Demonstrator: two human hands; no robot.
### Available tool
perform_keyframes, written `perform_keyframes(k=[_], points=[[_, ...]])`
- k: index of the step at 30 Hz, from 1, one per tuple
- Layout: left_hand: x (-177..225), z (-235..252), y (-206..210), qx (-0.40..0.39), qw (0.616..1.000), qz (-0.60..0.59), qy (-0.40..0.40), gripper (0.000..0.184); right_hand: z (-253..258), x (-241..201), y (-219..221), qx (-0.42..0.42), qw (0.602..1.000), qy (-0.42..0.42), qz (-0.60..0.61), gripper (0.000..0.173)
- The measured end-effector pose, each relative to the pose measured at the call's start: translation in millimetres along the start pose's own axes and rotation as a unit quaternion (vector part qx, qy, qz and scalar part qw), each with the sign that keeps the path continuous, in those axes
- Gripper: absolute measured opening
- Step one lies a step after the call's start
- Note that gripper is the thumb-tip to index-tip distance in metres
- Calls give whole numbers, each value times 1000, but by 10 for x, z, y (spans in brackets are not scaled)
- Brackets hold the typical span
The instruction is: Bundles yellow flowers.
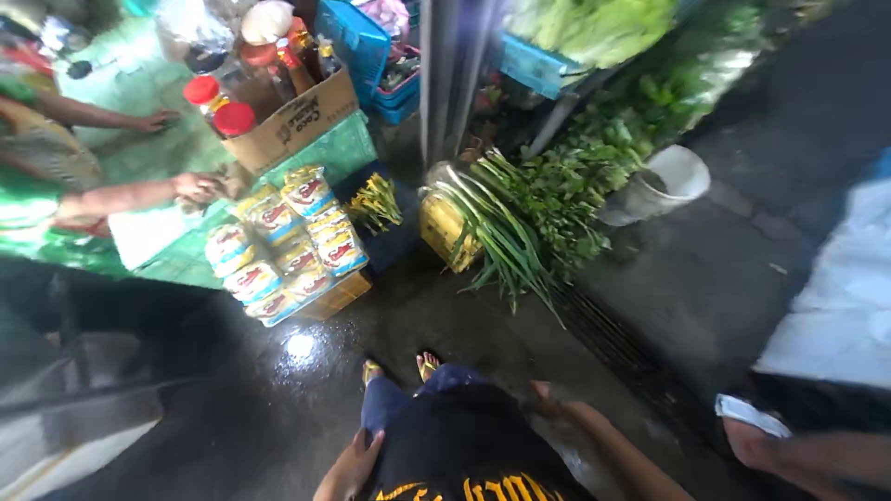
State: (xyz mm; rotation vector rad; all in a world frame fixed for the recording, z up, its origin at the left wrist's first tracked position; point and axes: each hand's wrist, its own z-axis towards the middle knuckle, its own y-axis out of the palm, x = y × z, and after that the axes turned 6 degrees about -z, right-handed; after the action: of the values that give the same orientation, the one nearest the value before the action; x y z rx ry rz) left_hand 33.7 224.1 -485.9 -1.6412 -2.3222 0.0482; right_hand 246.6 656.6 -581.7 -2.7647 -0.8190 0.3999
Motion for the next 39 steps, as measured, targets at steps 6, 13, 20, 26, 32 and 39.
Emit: perform_keyframes(k=[6,13,20,26,32,39], points=[[76,20,-25,37,995,-89,16,81,223,-1078,-899,83,989,-121,8,56],[393,501,-325,37,986,-152,58,83,531,-1912,-1596,113,985,-126,17,47],[1579,1406,-1322,59,991,74,96,79,1188,-2285,-1960,89,986,-135,29,33],[2884,2504,-1964,80,924,7,374,36,1669,-3146,-2737,161,978,-132,-12,28],[4121,3445,-2452,208,957,-134,148,50,2623,-4046,-3182,283,957,-62,-15,47],[4369,3921,-2410,261,931,-254,19,50,3267,-4341,-3449,241,968,-65,-37,39]])
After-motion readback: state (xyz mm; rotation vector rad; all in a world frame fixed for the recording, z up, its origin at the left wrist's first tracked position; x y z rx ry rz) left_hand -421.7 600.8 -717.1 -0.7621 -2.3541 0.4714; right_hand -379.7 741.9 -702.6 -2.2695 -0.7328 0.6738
